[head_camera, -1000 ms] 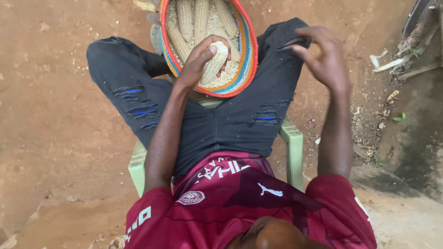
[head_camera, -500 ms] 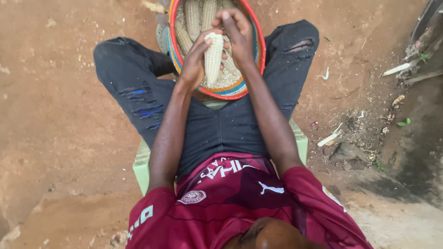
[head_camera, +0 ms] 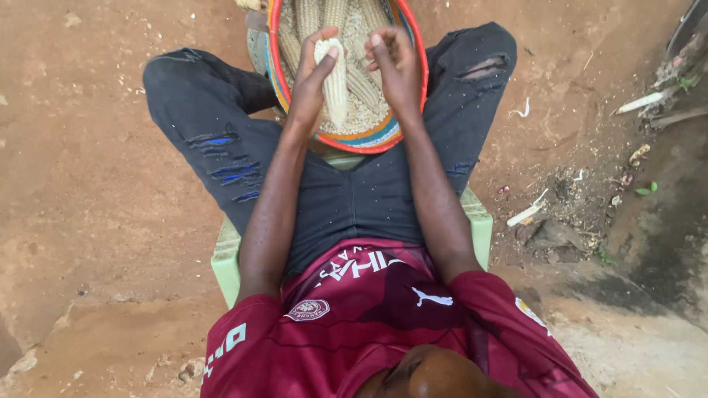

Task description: Shelling corn kernels from the cob by hand into a woven basket

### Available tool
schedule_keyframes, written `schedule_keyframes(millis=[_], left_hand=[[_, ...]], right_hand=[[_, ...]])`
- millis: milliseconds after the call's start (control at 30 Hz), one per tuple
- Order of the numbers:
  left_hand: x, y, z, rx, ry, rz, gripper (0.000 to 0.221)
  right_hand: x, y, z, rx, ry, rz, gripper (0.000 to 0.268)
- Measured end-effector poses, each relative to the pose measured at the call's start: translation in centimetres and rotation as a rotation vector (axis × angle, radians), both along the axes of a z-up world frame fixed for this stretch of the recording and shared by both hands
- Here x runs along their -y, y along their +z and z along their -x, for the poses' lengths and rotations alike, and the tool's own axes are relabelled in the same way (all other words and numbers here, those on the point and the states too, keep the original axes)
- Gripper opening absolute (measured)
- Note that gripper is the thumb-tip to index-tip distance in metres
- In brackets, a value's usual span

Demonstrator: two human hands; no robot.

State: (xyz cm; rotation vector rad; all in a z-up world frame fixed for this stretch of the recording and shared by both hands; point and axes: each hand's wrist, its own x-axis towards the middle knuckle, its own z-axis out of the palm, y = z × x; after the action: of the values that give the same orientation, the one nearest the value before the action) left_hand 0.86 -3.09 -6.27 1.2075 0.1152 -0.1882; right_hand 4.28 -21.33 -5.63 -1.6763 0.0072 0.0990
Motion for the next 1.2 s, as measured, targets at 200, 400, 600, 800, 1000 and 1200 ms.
schedule_keyframes(millis=[200,400,600,800,1000,1200], left_hand=[[-0.4,-0.2,0.0,0.212,0.047,-0.932,0.070],[-1.3,1.6,-0.7,0.318,0.104,-1.070,0.057],[-1.8,0.5,-0.5,0.359,0.148,-0.943,0.038],[-2.2,0.0,-1.0,0.405,0.218,-0.746,0.032],[-2.2,-0.6,-0.9,0.373,0.255,-0.550,0.027],[-2.5,-0.2,-0.7,0.334,0.228,-0.591,0.030]], right_hand=[[1.1,-7.8,-1.4,-0.208,0.573,0.959,0.034],[-0.7,-10.9,-0.4,-0.013,0.829,0.850,0.059],[2.3,-11.5,-2.2,0.012,0.339,1.061,0.048],[1.6,-8.3,-1.7,-0.101,0.436,0.599,0.046],[0.8,-10.5,-2.0,-0.221,0.539,1.178,0.064],[0.8,-6.0,-1.1,-0.037,0.446,0.494,0.052]])
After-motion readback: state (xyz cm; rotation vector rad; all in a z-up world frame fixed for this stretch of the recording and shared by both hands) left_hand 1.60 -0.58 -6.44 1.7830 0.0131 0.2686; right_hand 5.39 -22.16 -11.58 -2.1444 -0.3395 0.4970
